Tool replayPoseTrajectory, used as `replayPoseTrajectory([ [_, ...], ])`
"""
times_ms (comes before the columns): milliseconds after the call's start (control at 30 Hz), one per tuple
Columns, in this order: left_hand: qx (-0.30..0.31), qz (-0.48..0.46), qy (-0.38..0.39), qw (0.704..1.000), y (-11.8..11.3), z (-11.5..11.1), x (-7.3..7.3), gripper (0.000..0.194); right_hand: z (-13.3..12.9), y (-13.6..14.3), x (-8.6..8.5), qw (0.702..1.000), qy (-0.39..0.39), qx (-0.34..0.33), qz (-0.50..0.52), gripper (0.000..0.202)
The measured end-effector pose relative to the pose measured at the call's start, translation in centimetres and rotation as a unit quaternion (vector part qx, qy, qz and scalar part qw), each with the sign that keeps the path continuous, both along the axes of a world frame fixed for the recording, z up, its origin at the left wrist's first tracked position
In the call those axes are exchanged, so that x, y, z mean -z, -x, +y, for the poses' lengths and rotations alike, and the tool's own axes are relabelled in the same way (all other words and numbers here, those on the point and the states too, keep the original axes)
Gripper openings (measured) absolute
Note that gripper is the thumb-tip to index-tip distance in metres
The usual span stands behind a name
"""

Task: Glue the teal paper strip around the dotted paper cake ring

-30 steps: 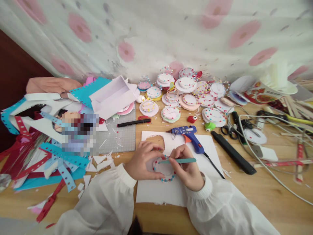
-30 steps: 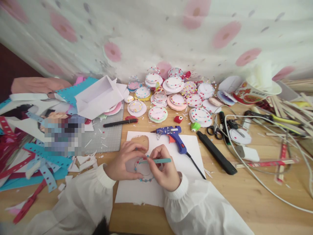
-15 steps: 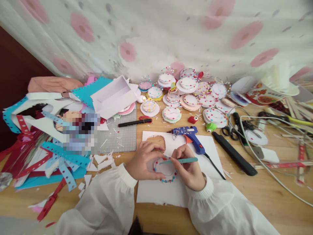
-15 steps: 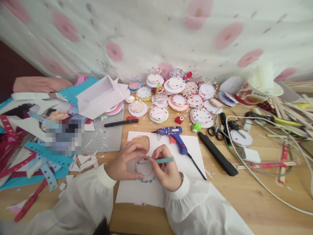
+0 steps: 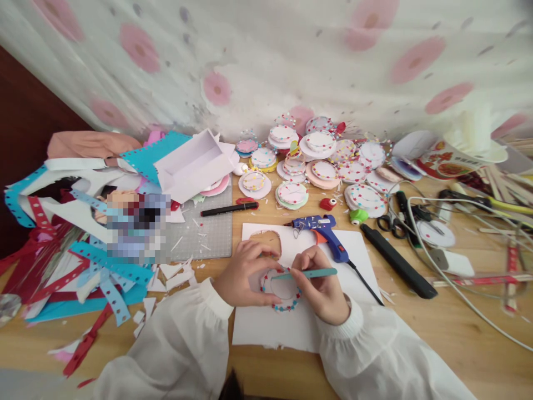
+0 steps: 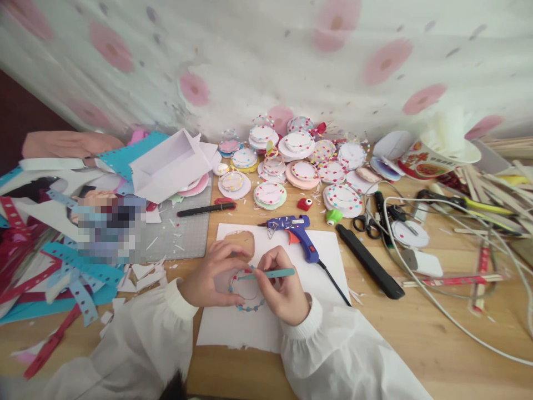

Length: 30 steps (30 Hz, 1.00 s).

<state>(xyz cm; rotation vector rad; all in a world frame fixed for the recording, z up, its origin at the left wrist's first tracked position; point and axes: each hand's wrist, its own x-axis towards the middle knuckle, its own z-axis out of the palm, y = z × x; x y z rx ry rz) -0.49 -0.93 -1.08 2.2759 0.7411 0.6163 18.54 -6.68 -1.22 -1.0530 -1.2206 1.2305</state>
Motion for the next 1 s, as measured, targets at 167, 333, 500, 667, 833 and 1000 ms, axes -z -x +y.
replayPoseTrajectory([
  [167, -0.001, -0.004, 0.007, 1.000, 0.02, -0.03, 0.04, 0.054, -0.08, 0.04, -0.02, 1.000, 0.004, -0.002, -0.015, 0.018],
  [333, 0.001, 0.002, 0.006, 1.000, 0.07, -0.01, 0.09, 0.054, -0.08, 0.06, -0.12, 1.000, 0.001, -0.001, -0.021, 0.017],
  [500, 0.003, -0.001, -0.002, 1.000, 0.04, 0.00, 0.07, 0.054, 0.05, 0.11, -0.28, 1.000, -0.003, -0.006, -0.011, 0.017],
  [667, 0.013, 0.002, -0.004, 1.000, 0.07, 0.04, 0.02, 0.053, 0.06, 0.08, -0.23, 1.000, 0.001, -0.008, 0.009, 0.018],
  [833, 0.011, -0.005, -0.005, 1.000, 0.15, 0.04, 0.12, 0.051, 0.03, -0.03, -0.08, 0.998, 0.012, -0.007, 0.060, 0.019],
  [1000, 0.011, 0.000, 0.001, 1.000, 0.18, 0.03, 0.05, 0.051, 0.08, -0.04, -0.05, 0.997, 0.017, -0.012, 0.068, 0.020],
])
